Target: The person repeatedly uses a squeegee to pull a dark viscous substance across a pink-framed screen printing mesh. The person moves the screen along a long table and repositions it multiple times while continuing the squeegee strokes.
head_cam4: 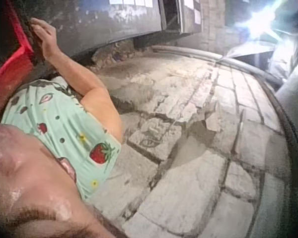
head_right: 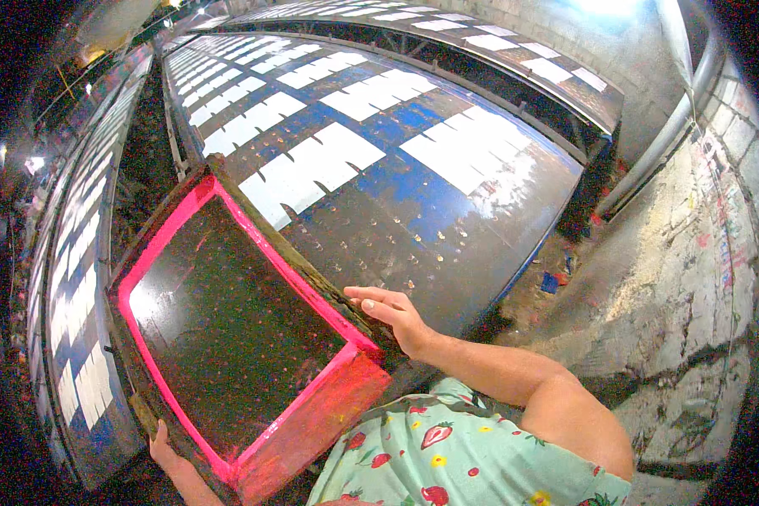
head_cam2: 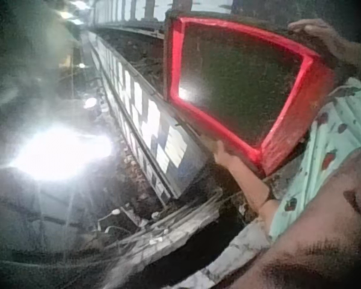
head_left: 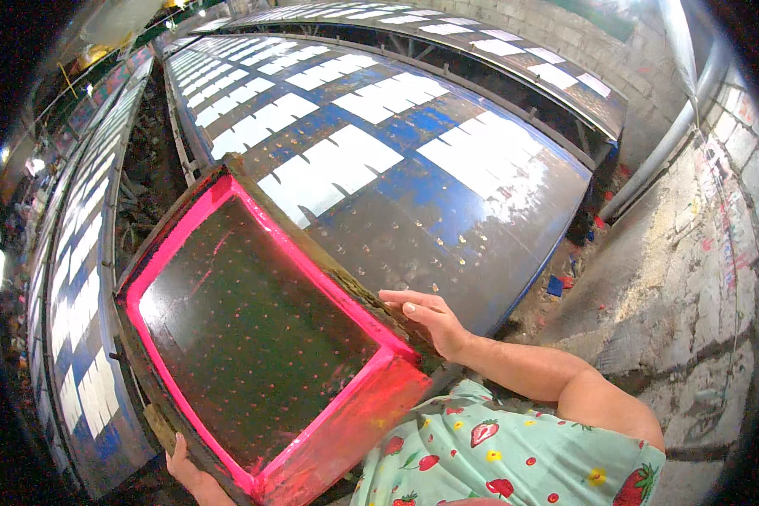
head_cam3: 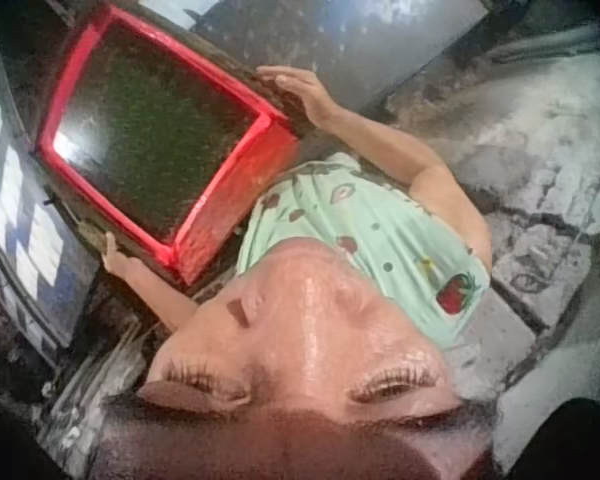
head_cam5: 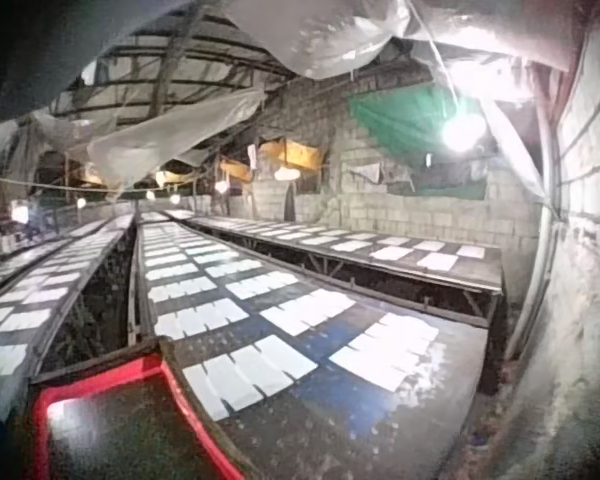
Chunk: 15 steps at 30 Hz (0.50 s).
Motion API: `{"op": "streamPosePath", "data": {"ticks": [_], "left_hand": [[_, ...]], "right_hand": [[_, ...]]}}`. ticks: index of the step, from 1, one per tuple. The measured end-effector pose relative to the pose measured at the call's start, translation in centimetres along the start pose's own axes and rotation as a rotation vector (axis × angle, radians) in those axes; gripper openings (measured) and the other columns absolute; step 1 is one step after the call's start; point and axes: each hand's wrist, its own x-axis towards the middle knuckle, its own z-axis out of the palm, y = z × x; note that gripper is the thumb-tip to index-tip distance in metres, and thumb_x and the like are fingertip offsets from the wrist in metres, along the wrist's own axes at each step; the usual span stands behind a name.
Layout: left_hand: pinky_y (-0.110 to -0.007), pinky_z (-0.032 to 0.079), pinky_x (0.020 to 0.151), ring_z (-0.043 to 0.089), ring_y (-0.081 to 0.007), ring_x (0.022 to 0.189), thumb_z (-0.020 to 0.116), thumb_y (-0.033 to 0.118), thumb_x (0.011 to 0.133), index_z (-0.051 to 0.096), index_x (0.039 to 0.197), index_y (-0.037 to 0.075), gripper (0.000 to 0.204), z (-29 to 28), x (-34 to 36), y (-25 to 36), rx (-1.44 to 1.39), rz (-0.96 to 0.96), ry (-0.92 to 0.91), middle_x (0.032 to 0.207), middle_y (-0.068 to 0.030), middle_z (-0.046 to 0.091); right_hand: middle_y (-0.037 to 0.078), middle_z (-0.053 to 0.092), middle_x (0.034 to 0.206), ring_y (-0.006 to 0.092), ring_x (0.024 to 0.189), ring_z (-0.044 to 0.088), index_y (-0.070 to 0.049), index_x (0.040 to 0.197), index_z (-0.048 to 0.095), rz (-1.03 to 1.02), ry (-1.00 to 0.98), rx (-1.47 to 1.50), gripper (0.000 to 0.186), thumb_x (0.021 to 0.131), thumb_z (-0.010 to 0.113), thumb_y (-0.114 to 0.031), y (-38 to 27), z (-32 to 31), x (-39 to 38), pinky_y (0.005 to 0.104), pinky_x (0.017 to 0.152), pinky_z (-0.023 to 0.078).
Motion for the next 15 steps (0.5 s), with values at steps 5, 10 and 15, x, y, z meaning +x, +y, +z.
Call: {"op": "streamPosePath", "data": {"ticks": [5, 10, 15], "left_hand": [[-0.042, 0.059, 0.093, 0.074, -0.0245, 0.102, 0.082, 0.014, 0.096, 0.071, 0.136, 0.001, 0.043, 6.3, -3.9, -0.7, -0.008, 0.016, -0.015, 0.12, -0.0063, 0.076], [-0.043, 0.06, 0.089, 0.075, -0.027, 0.103, 0.078, 0.005, 0.097, 0.068, 0.14, -0.004, 0.045, 16.0, -11.8, -0.6, -0.006, 0.006, 0.129, 0.123, -0.0116, 0.075], [-0.045, 0.059, 0.094, 0.074, -0.0274, 0.107, 0.08, 0.008, 0.097, 0.067, 0.14, -0.003, 0.047, 23.1, -19.1, 1.3, 0.053, 0.022, 0.18, 0.123, -0.0107, 0.075]], "right_hand": [[0.009, 0.071, 0.139, 0.0184, 0.129, 0.061, -0.004, 0.155, 0.066, 0.002, -0.049, 0.027, 0.059, 0.106, 0.062, -0.036, -1.6, -7.6, 2.4, 0.0354, 0.117, 0.044], [0.012, 0.072, 0.138, 0.0186, 0.127, 0.065, -0.003, 0.155, 0.065, -0.001, -0.069, -0.015, 0.061, 0.106, 0.063, -0.038, -4.1, -18.4, 5.4, 0.0359, 0.114, 0.047], [0.013, 0.072, 0.141, 0.0189, 0.125, 0.068, -0.003, 0.155, 0.063, 0.075, -0.147, 0.19, 0.059, 0.106, 0.066, -0.034, -7.1, -27.7, 7.0, 0.0349, 0.113, 0.051]]}}
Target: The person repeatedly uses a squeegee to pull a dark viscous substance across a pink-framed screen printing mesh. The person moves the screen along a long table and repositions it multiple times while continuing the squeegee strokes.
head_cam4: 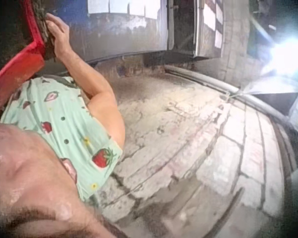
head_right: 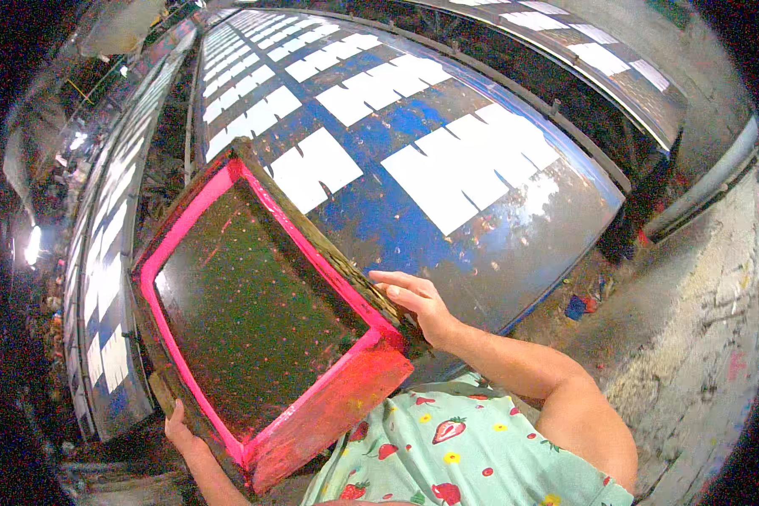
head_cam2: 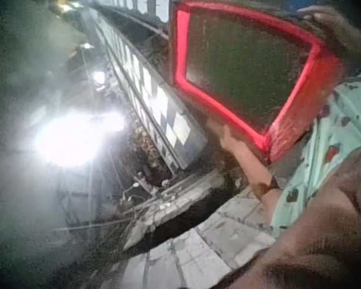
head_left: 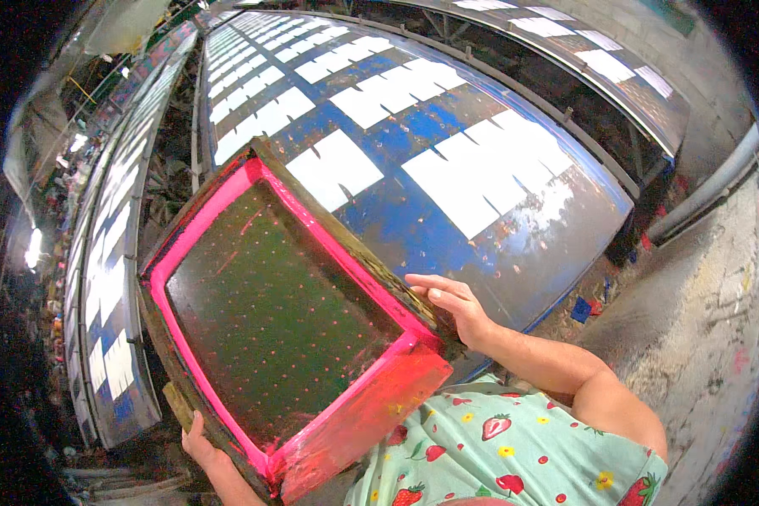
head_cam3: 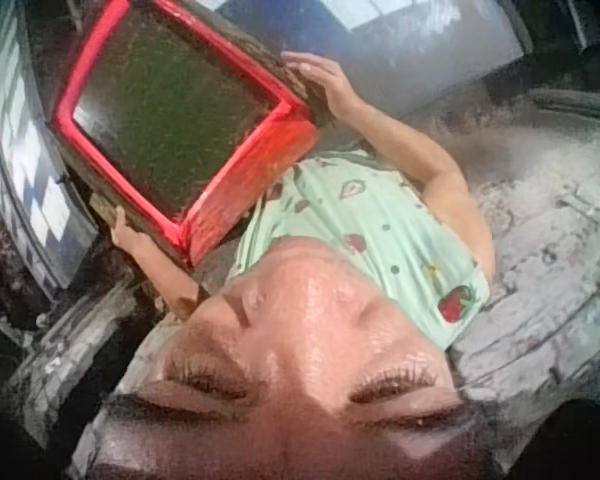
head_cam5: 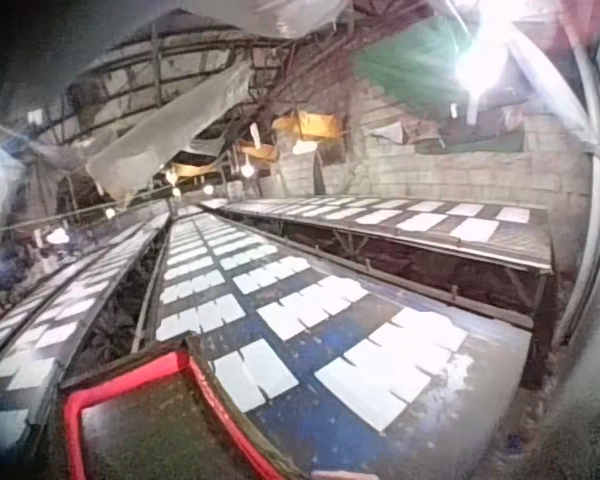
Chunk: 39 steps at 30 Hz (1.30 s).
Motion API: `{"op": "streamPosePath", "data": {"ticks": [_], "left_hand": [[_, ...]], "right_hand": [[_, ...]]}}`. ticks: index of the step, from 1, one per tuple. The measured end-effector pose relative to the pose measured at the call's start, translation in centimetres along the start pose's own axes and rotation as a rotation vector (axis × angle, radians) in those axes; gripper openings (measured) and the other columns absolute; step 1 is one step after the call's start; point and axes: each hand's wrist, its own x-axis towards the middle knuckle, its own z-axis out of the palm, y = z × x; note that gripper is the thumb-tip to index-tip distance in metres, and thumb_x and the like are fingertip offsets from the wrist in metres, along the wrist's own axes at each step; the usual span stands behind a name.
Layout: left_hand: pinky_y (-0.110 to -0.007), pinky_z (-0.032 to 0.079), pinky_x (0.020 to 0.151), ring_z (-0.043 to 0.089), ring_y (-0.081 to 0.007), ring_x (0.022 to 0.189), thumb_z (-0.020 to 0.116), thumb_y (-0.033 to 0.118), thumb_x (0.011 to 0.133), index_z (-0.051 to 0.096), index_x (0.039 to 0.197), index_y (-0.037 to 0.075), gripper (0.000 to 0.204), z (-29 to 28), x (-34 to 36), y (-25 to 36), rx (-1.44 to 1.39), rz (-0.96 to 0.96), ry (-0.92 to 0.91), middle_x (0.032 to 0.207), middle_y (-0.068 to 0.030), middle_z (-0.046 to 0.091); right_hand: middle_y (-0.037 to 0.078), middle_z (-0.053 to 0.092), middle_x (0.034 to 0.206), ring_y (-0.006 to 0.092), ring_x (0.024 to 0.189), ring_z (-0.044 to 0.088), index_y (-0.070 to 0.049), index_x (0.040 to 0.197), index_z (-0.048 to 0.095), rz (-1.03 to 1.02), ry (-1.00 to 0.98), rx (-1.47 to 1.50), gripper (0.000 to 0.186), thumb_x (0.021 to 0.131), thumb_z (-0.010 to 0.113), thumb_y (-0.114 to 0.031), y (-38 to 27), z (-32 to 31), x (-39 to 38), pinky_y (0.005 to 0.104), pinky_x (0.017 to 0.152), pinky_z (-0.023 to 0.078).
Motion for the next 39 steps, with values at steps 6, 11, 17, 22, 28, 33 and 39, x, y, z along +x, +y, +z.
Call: {"op": "streamPosePath", "data": {"ticks": [6, 11, 17, 22, 28, 33, 39], "left_hand": [[-0.045, 0.057, 0.097, 0.073, -0.0277, 0.109, 0.083, 0.013, 0.097, 0.067, 0.141, -0.001, 0.049, 4.7, -4.2, 2.4, 0.144, 0.036, 0.123, 0.125, -0.0089, 0.075], [-0.043, 0.057, 0.095, 0.073, -0.027, 0.108, 0.082, 0.013, 0.097, 0.068, 0.139, -0.002, 0.047, 8.5, -4.2, 1.3, 0.078, 0.028, 0.038, 0.124, -0.0093, 0.075], [-0.042, 0.056, 0.095, 0.072, -0.0281, 0.106, 0.078, 0.007, 0.098, 0.07, 0.139, -0.004, 0.043, 15.6, -3.7, -3.6, -0.078, -0.04, -0.136, 0.123, -0.0106, 0.074], [-0.042, 0.055, 0.099, 0.073, -0.0278, 0.109, 0.08, 0.005, 0.094, 0.071, 0.137, -0.002, 0.045, 22.0, -5.4, -4.5, -0.034, -0.079, -0.171, 0.123, -0.01, 0.076], [-0.043, 0.054, 0.102, 0.072, -0.0281, 0.113, 0.081, 0.006, 0.094, 0.07, 0.136, -0.003, 0.044, 30.6, -11.5, -3.5, 0.02, -0.016, -0.216, 0.126, -0.0105, 0.075], [-0.043, 0.053, 0.105, 0.071, -0.0291, 0.117, 0.082, 0.005, 0.093, 0.067, 0.142, -0.003, 0.051, 38.2, -21.9, -3.2, 0.026, 0.024, -0.144, 0.131, -0.0112, 0.074], [-0.042, 0.054, 0.105, 0.072, -0.0277, 0.113, 0.081, 0.003, 0.093, 0.069, 0.139, -0.003, 0.048, 47.3, -33.9, -0.4, 0.051, 0.075, -0.166, 0.128, -0.0109, 0.075]], "right_hand": [[0.013, 0.072, 0.142, 0.0187, 0.125, 0.068, -0.001, 0.156, 0.062, 0.008, -0.022, 0.063, 0.06, 0.106, 0.068, -0.033, -2.3, -4.8, 0.5, 0.0347, 0.113, 0.051], [0.014, 0.071, 0.143, 0.0186, 0.127, 0.067, 0.0, 0.156, 0.062, -0.02, 0.019, -0.017, 0.061, 0.105, 0.068, -0.034, -4.2, -6.9, 0.8, 0.0348, 0.115, 0.049], [0.013, 0.071, 0.143, 0.0195, 0.131, 0.063, -0.001, 0.153, 0.065, -0.067, 0.114, -0.182, 0.06, 0.104, 0.067, -0.034, -7.0, -10.4, 1.3, 0.0359, 0.118, 0.045], [0.011, 0.071, 0.142, 0.0191, 0.131, 0.063, 0.0, 0.152, 0.066, -0.067, 0.219, -0.162, 0.058, 0.105, 0.065, -0.033, -8.9, -15.8, -0.1, 0.0351, 0.118, 0.044], [0.014, 0.072, 0.142, 0.021, 0.131, 0.065, 0.002, 0.154, 0.063, -0.094, 0.229, -0.043, 0.063, 0.103, 0.066, -0.035, -11.5, -25.5, -1.4, 0.0365, 0.116, 0.047], [0.015, 0.073, 0.137, 0.0227, 0.124, 0.069, 0.005, 0.156, 0.059, -0.098, 0.211, 0.059, 0.066, 0.105, 0.066, -0.035, -16.8, -36.9, -3.8, 0.0366, 0.112, 0.052], [0.015, 0.073, 0.136, 0.0232, 0.123, 0.069, 0.006, 0.157, 0.057, -0.143, 0.193, 0.073, 0.071, 0.104, 0.068, -0.041, -25.9, -48.2, -7.6, 0.0374, 0.112, 0.051]]}}
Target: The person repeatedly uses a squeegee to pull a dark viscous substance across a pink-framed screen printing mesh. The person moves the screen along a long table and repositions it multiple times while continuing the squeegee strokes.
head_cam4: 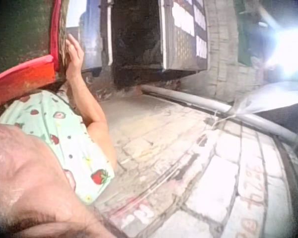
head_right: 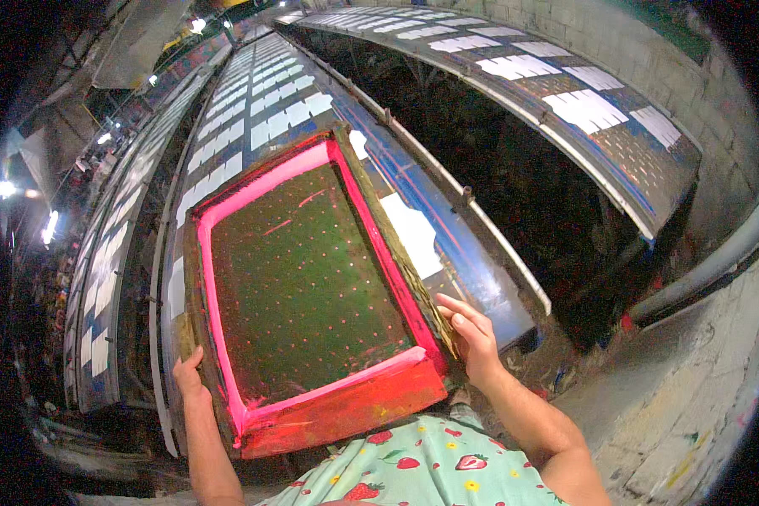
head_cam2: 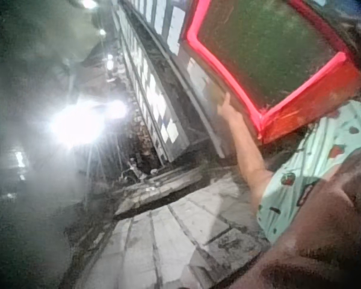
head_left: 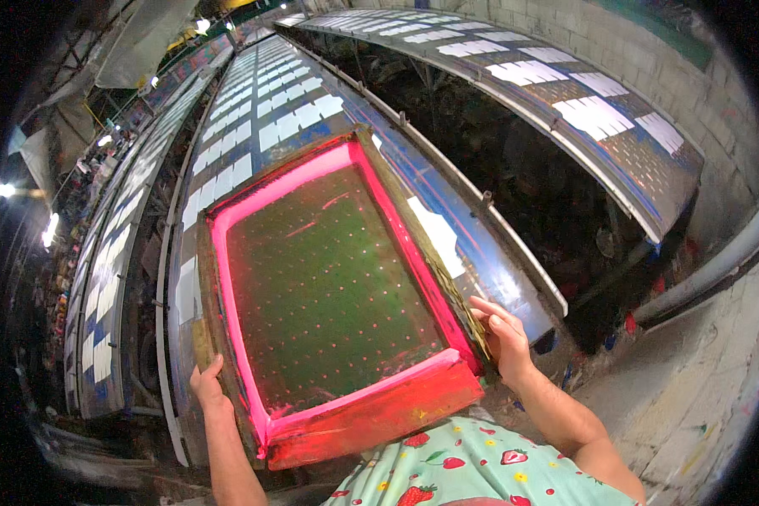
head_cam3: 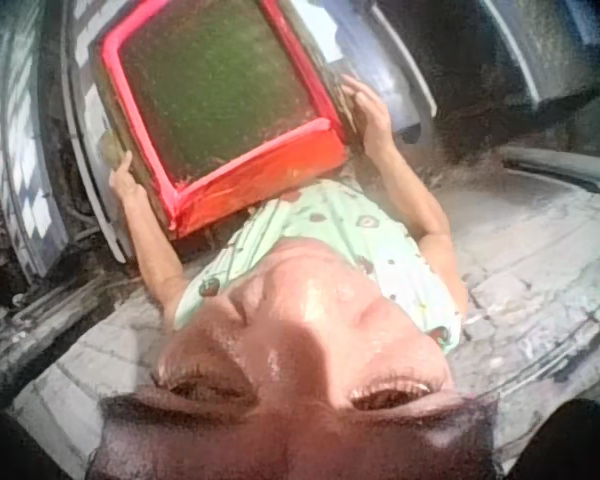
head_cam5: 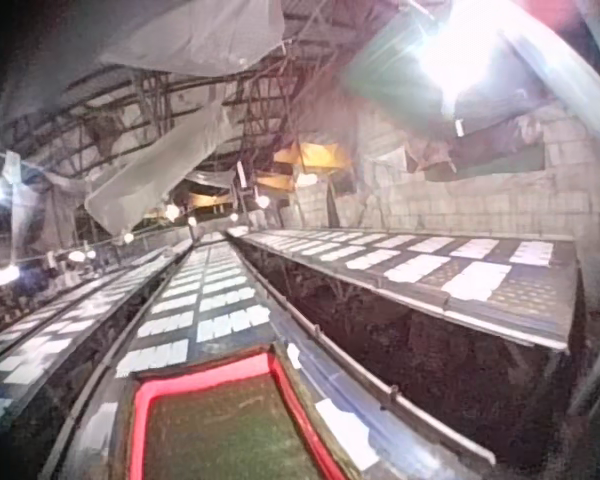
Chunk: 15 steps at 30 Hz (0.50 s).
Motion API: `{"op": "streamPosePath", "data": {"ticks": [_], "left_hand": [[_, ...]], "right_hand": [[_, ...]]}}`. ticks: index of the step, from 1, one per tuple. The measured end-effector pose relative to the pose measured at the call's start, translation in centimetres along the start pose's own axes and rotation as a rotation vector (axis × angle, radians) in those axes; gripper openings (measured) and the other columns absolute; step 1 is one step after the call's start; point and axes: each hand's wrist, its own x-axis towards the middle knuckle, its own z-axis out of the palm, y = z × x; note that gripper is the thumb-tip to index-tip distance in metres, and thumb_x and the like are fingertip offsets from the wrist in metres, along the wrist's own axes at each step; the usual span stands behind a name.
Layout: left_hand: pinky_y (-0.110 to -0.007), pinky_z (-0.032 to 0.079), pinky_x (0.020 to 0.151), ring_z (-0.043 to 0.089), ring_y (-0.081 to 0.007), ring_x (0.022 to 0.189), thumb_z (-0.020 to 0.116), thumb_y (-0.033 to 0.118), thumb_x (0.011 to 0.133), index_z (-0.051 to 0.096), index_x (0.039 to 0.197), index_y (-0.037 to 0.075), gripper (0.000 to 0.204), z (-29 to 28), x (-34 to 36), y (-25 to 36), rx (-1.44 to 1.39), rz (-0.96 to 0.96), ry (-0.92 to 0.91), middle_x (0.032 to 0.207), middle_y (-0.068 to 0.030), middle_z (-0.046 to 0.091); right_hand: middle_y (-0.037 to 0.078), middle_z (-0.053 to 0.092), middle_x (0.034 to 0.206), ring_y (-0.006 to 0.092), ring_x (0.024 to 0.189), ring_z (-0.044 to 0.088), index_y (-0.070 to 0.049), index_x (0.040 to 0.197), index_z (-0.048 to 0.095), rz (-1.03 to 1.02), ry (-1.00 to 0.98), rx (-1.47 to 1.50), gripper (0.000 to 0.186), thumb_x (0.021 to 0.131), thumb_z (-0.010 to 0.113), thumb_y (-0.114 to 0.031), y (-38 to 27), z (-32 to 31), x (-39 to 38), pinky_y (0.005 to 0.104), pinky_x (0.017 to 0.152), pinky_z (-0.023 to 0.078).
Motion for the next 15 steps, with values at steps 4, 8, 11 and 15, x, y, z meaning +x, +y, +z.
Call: {"op": "streamPosePath", "data": {"ticks": [4, 8, 11, 15], "left_hand": [[-0.039, 0.054, 0.103, 0.073, -0.0261, 0.11, 0.081, 0.002, 0.093, 0.072, 0.135, -0.003, 0.044, 4.8, -3.6, 2.8, -0.018, 0.011, -0.03, 0.124, -0.0105, 0.076], [-0.039, 0.053, 0.102, 0.073, -0.0249, 0.109, 0.081, 0.002, 0.092, 0.073, 0.133, -0.003, 0.042, 7.9, -4.0, 2.7, -0.029, 0.018, -0.024, 0.123, -0.0098, 0.077], [-0.039, 0.053, 0.103, 0.072, -0.0243, 0.109, 0.081, 0.003, 0.092, 0.074, 0.132, -0.002, 0.042, 10.9, -2.6, 0.8, -0.114, -0.018, -0.087, 0.123, -0.0093, 0.077], [-0.039, 0.052, 0.104, 0.072, -0.0237, 0.111, 0.082, 0.004, 0.092, 0.075, 0.132, -0.002, 0.041, 15.0, -4.0, -3.0, -0.154, -0.06, -0.103, 0.123, -0.0088, 0.077]], "right_hand": [[0.017, 0.072, 0.137, 0.0235, 0.123, 0.069, 0.005, 0.158, 0.057, -0.002, 0.015, 0.017, 0.075, 0.103, 0.07, -0.044, -3.5, -4.4, 0.8, 0.0381, 0.112, 0.051], [0.019, 0.072, 0.138, 0.024, 0.124, 0.069, 0.005, 0.157, 0.057, -0.004, 0.04, 0.026, 0.078, 0.1, 0.073, -0.046, -4.4, -6.0, 1.2, 0.0385, 0.113, 0.05], [0.018, 0.072, 0.138, 0.0237, 0.124, 0.069, 0.005, 0.156, 0.058, -0.026, 0.057, -0.036, 0.076, 0.1, 0.073, -0.045, -6.3, -7.4, 2.2, 0.0381, 0.113, 0.05], [0.016, 0.074, 0.136, 0.023, 0.122, 0.07, 0.005, 0.155, 0.059, -0.055, 0.021, -0.093, 0.076, 0.099, 0.076, -0.043, -9.2, -10.9, 4.5, 0.037, 0.113, 0.051]]}}
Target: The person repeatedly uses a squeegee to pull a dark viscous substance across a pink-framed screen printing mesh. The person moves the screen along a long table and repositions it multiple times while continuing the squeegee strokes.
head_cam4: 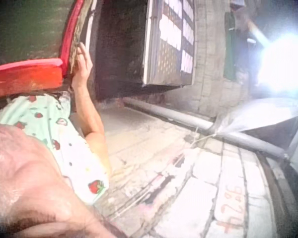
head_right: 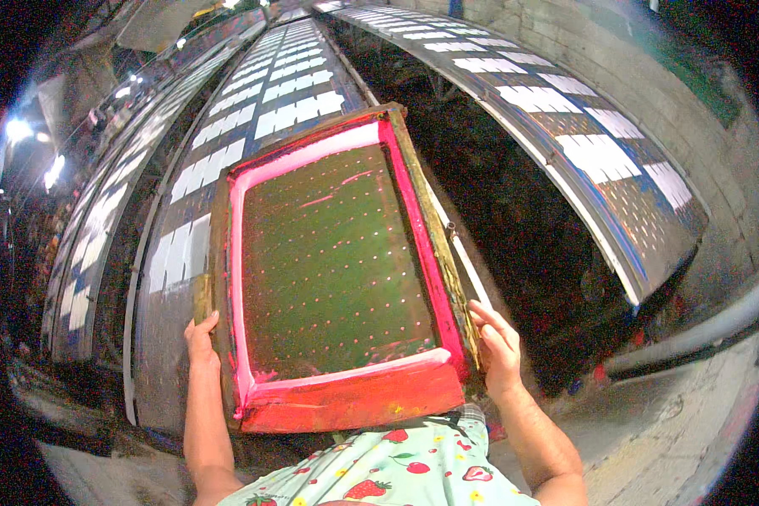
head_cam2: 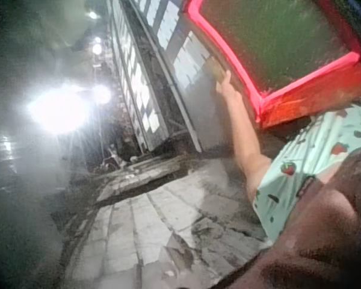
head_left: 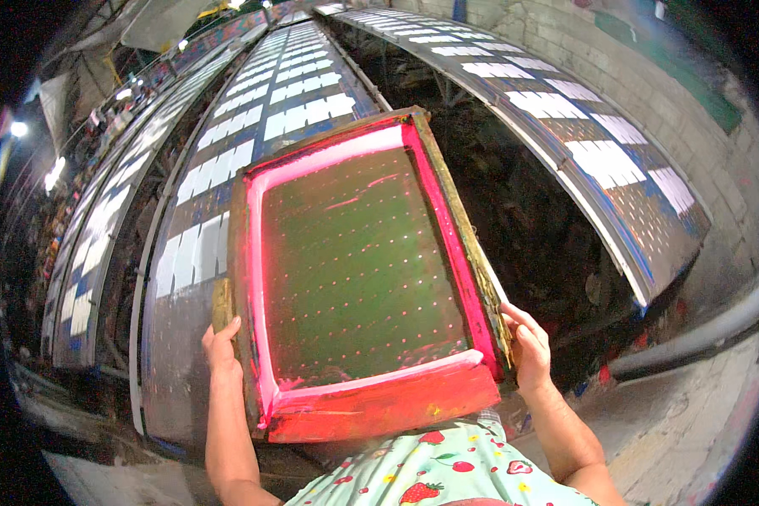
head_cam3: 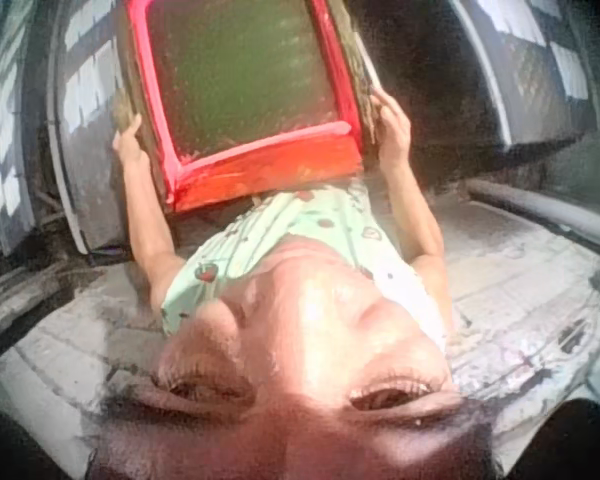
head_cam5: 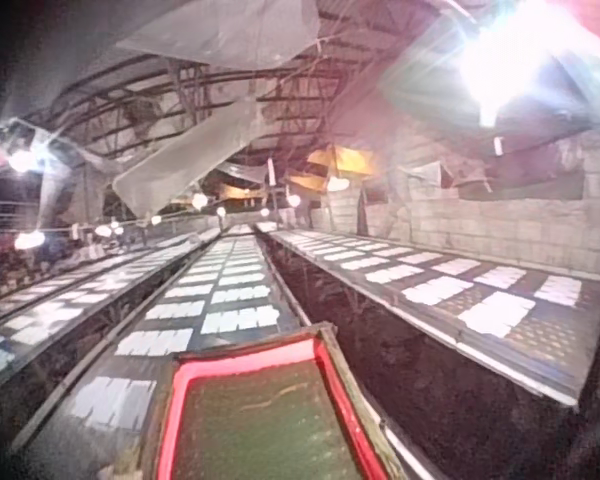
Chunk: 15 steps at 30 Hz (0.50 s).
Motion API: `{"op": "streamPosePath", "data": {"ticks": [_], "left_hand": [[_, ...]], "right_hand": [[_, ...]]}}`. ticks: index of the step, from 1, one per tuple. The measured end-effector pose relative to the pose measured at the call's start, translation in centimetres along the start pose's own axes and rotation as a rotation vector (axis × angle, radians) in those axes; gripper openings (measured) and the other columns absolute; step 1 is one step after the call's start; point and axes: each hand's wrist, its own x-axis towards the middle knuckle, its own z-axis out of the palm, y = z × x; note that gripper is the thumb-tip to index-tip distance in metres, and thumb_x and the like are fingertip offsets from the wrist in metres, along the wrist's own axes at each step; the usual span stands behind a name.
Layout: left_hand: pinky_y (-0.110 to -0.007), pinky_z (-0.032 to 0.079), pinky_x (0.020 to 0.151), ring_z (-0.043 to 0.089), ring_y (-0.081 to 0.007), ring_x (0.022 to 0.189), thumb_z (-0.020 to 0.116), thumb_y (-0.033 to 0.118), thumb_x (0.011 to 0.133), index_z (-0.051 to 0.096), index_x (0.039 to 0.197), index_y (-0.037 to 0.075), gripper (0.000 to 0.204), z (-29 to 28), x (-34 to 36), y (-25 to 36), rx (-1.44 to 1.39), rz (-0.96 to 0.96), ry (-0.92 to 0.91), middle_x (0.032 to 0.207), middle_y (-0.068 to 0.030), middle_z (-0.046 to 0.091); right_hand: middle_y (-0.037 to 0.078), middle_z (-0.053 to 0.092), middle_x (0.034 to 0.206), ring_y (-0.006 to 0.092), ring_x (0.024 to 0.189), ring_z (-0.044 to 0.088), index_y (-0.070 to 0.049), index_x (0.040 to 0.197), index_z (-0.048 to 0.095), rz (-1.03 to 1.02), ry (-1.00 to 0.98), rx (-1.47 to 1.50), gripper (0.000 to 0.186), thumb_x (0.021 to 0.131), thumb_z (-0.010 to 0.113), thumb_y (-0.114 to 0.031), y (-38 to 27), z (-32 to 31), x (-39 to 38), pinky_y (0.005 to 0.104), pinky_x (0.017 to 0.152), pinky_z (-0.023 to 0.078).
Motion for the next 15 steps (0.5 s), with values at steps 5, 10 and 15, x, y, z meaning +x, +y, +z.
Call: {"op": "streamPosePath", "data": {"ticks": [5, 10, 15], "left_hand": [[-0.039, 0.052, 0.105, 0.072, -0.0234, 0.114, 0.082, 0.003, 0.091, 0.075, 0.136, -0.001, 0.046, 7.0, -3.8, -0.5, -0.009, -0.038, 0.016, 0.125, -0.0089, 0.078], [-0.038, 0.054, 0.104, 0.074, -0.0216, 0.112, 0.086, 0.008, 0.088, 0.075, 0.131, -0.002, 0.045, 17.1, -11.8, -2.7, 0.015, -0.02, 0.116, 0.122, -0.0083, 0.079], [-0.036, 0.054, 0.101, 0.074, -0.0194, 0.105, 0.087, 0.009, 0.088, 0.08, 0.124, 0.001, 0.037, 21.1, -17.5, -2.9, 0.061, -0.074, 0.235, 0.116, -0.006, 0.08]], "right_hand": [[0.018, 0.072, 0.142, 0.0238, 0.127, 0.07, 0.006, 0.157, 0.056, -0.009, -0.071, 0.026, 0.072, 0.1, 0.074, -0.036, -2.1, -7.9, 4.2, 0.038, 0.114, 0.051], [0.021, 0.07, 0.144, 0.0277, 0.13, 0.069, 0.007, 0.159, 0.053, 0.017, -0.176, 0.06, 0.08, 0.102, 0.076, -0.045, -5.1, -19.8, 9.8, 0.0424, 0.117, 0.05], [0.022, 0.072, 0.141, 0.029, 0.127, 0.071, 0.007, 0.159, 0.053, 0.044, -0.209, -0.092, 0.082, 0.105, 0.066, -0.053, -9.7, -23.3, 11.7, 0.0446, 0.114, 0.052]]}}
